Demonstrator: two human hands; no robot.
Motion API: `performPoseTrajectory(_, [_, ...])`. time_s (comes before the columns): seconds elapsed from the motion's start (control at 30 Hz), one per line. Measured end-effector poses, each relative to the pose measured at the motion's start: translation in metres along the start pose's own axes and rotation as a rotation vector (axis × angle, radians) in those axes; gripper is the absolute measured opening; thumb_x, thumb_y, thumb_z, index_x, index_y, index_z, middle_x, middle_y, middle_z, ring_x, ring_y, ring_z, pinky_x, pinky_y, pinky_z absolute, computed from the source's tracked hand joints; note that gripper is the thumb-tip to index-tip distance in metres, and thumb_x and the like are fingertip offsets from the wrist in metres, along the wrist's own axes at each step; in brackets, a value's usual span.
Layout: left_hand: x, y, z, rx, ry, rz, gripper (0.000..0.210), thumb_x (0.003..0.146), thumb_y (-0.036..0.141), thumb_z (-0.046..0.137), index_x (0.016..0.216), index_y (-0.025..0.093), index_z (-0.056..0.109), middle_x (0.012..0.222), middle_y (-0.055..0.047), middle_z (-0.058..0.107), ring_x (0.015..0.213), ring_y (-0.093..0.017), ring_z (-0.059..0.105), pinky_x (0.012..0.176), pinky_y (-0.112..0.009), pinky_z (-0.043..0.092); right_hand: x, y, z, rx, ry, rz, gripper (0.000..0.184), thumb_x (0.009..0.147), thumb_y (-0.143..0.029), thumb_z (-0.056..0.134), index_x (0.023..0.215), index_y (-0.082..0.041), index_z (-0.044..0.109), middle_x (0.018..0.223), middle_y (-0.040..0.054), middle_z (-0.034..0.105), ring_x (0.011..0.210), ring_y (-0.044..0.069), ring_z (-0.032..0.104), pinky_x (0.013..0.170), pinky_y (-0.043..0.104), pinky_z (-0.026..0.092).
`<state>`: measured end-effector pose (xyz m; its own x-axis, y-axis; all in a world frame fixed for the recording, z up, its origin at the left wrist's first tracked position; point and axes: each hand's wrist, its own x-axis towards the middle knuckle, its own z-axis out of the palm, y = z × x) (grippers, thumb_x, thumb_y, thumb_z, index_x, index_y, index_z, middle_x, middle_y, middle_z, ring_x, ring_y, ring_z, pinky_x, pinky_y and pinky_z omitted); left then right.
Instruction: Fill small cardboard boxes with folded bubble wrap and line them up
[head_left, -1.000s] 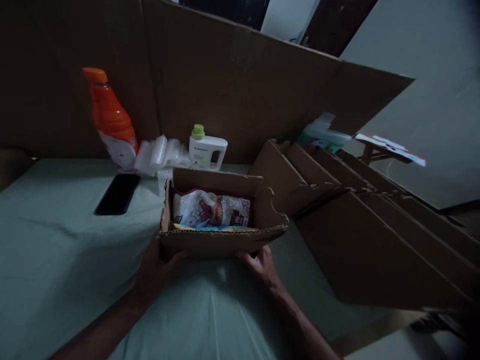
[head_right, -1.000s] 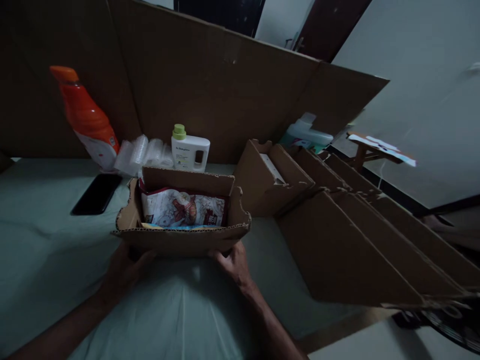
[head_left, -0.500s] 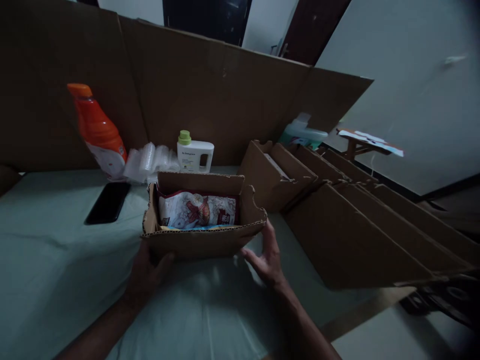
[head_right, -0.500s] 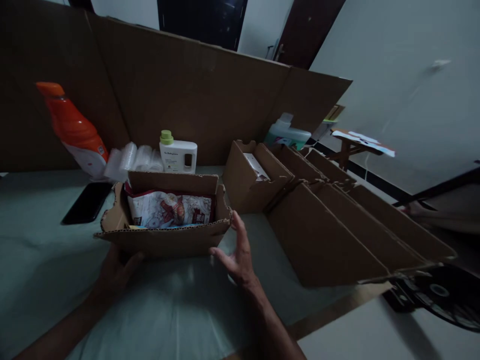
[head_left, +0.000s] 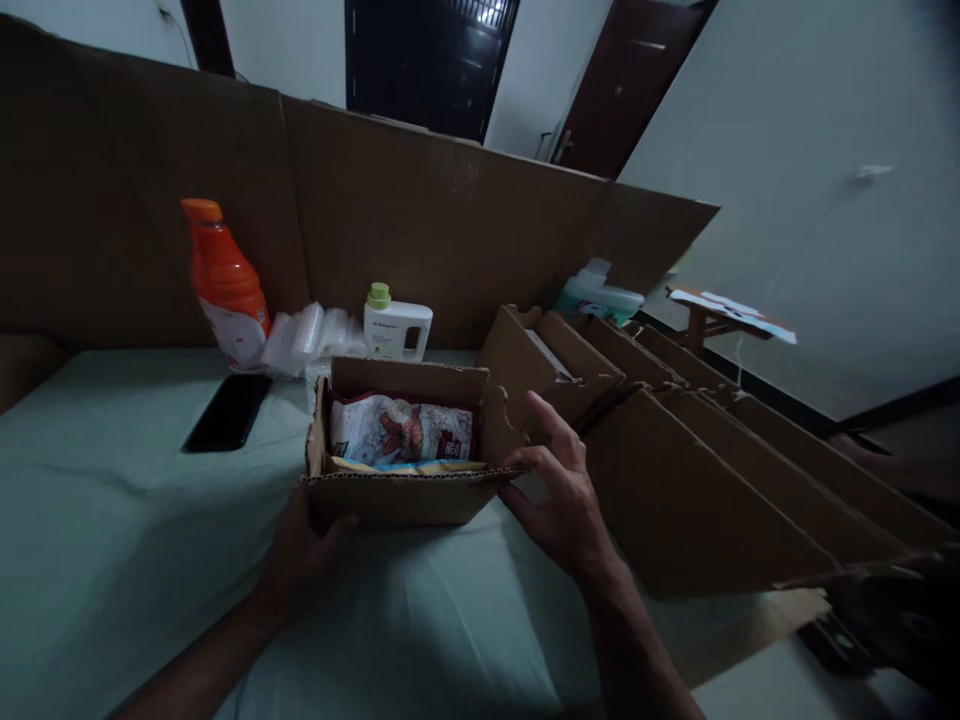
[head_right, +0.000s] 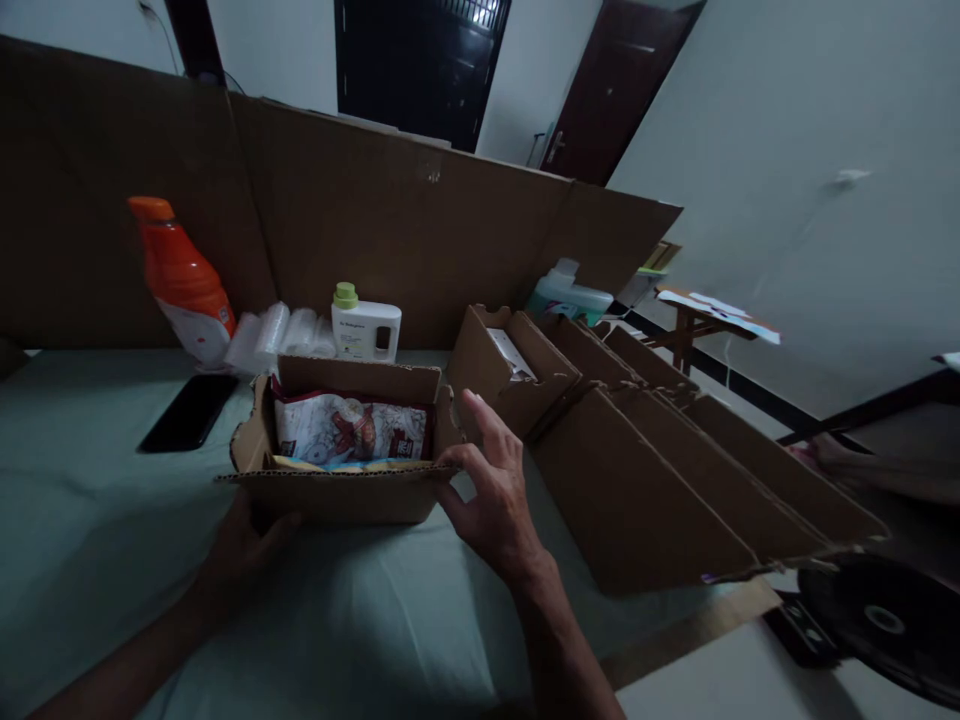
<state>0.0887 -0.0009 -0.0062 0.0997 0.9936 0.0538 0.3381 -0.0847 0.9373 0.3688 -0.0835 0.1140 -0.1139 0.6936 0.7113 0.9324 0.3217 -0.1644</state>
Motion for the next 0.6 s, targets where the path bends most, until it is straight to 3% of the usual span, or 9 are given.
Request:
performPoseTrajectory(0.13, [0.0, 0.001, 0.0, 0.004, -0.015, 0.024, 0.052, 0.069, 0.057, 0.066, 0.102, 0.018, 0.052, 0.098, -0.011, 0.068, 0.092, -0.032, 0.065, 0.077, -0.045, 0.054, -0.001, 0.0, -0.006, 0.026, -0.037, 0.022, 0.013, 0.082, -0.019, 0.07, 0.091, -0.022, 0.062, 0.155, 0.0122, 0.042, 0.142, 0.032, 0.039, 0.11, 0.051, 0.038])
performPoseTrajectory(0.23, [-0.001, -0.002, 0.001, -0.041, -0.037, 0.045, 0.057, 0.073, 0.055, 0.066, 0.114, 0.017, 0.051, 0.111, -0.013, 0.066, 0.102, -0.032, 0.064, 0.085, -0.046, 0.053, -0.009, -0.002, -0.007, 0.245, -0.012, 0.144, 0.049, 0.079, -0.027, 0.075, 0.125, -0.025, 0.059, 0.155, 0.0126, 0.042, 0.143, 0.032, 0.039, 0.112, 0.051, 0.036])
performPoseTrajectory(0.3, [0.0, -0.005, 0.003, -0.079, -0.024, 0.063, 0.06, 0.074, 0.052, 0.068, 0.12, 0.017, 0.049, 0.117, -0.013, 0.065, 0.108, -0.032, 0.062, 0.091, -0.047, 0.051, -0.016, -0.002, -0.003, 0.503, 0.108, 0.283, 0.059, 0.083, -0.035, 0.071, 0.138, -0.026, 0.052, 0.153, 0.0123, 0.044, 0.14, 0.032, 0.043, 0.111, 0.05, 0.038])
performPoseTrajectory(0.4, [0.001, -0.009, 0.006, -0.118, -0.005, 0.105, 0.061, 0.073, 0.046, 0.069, 0.123, 0.017, 0.048, 0.12, -0.013, 0.063, 0.113, -0.032, 0.061, 0.096, -0.047, 0.05, -0.023, 0.004, 0.017, 0.755, 0.329, 0.62, 0.045, 0.09, -0.043, 0.058, 0.131, -0.025, 0.06, 0.139, 0.0108, 0.059, 0.123, 0.027, 0.058, 0.101, 0.042, 0.046])
performPoseTrajectory(0.5, [0.002, -0.01, 0.007, -0.123, -0.015, 0.146, 0.062, 0.076, 0.04, 0.068, 0.13, 0.017, 0.046, 0.121, -0.013, 0.063, 0.114, -0.031, 0.061, 0.098, -0.047, 0.05, -0.028, 0.015, 0.047, 0.741, 0.221, 0.883, 0.041, 0.091, -0.044, 0.054, 0.12, -0.02, 0.068, 0.123, 0.0098, 0.07, 0.112, 0.026, 0.063, 0.094, 0.038, 0.05])
performPoseTrajectory(0.6, [0.001, -0.012, 0.008, -0.131, -0.026, 0.183, 0.068, 0.078, 0.037, 0.067, 0.138, 0.015, 0.042, 0.124, -0.015, 0.062, 0.117, -0.033, 0.06, 0.1, -0.049, 0.049, -0.035, 0.024, 0.073, 0.674, 0.105, 0.893, 0.043, 0.084, -0.044, 0.054, 0.112, -0.018, 0.073, 0.109, 0.01, 0.074, 0.108, 0.03, 0.063, 0.091, 0.04, 0.052])
